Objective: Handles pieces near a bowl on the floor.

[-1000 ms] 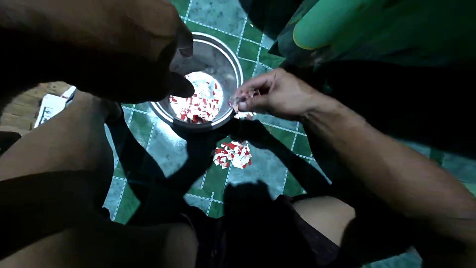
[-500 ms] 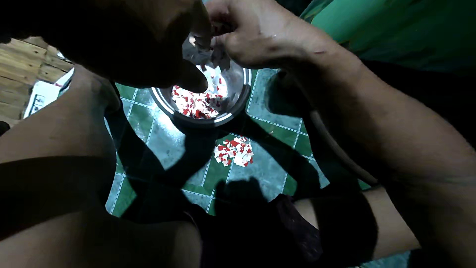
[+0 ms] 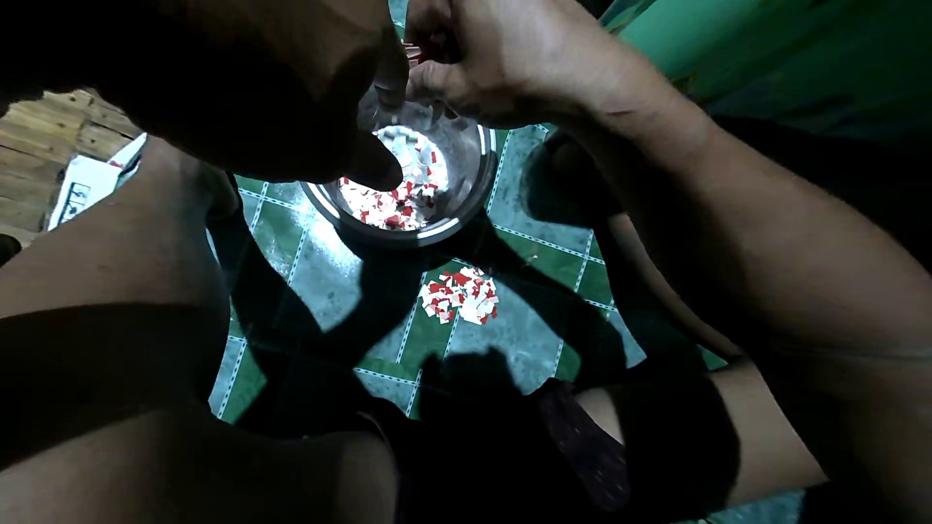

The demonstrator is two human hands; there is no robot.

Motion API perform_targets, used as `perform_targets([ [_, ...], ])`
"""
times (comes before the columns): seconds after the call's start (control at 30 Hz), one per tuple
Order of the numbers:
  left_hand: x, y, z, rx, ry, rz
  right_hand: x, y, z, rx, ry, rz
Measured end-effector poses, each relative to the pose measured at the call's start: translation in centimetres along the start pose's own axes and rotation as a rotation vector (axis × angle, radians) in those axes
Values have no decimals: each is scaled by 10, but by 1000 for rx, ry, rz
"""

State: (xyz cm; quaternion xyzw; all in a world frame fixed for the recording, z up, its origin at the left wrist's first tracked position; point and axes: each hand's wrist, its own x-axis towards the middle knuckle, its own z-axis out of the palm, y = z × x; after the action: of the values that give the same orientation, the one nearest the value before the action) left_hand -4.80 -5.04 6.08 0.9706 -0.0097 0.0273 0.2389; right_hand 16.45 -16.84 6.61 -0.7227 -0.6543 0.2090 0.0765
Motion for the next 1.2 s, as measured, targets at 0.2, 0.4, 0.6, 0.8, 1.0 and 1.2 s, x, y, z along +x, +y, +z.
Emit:
perform_targets([
  [0.2, 7, 9, 1, 77, 42, 36, -7, -2, 0, 10, 4, -22],
  [0.4, 10, 2, 4, 84, 27, 63, -14, 1, 4, 36, 170, -6],
  [0.6, 19, 10, 10, 52, 92, 185, -37, 45, 30, 167, 259, -69],
  [0.8, 25, 8, 3, 105, -39, 153, -108, 109, 103, 244, 356, 278],
  [1.0, 55, 38, -19, 184, -409, 182, -149, 98, 207, 26, -102, 116],
  [1.2, 60, 48, -7, 284, -327, 207, -160, 76, 214, 24, -174, 7],
])
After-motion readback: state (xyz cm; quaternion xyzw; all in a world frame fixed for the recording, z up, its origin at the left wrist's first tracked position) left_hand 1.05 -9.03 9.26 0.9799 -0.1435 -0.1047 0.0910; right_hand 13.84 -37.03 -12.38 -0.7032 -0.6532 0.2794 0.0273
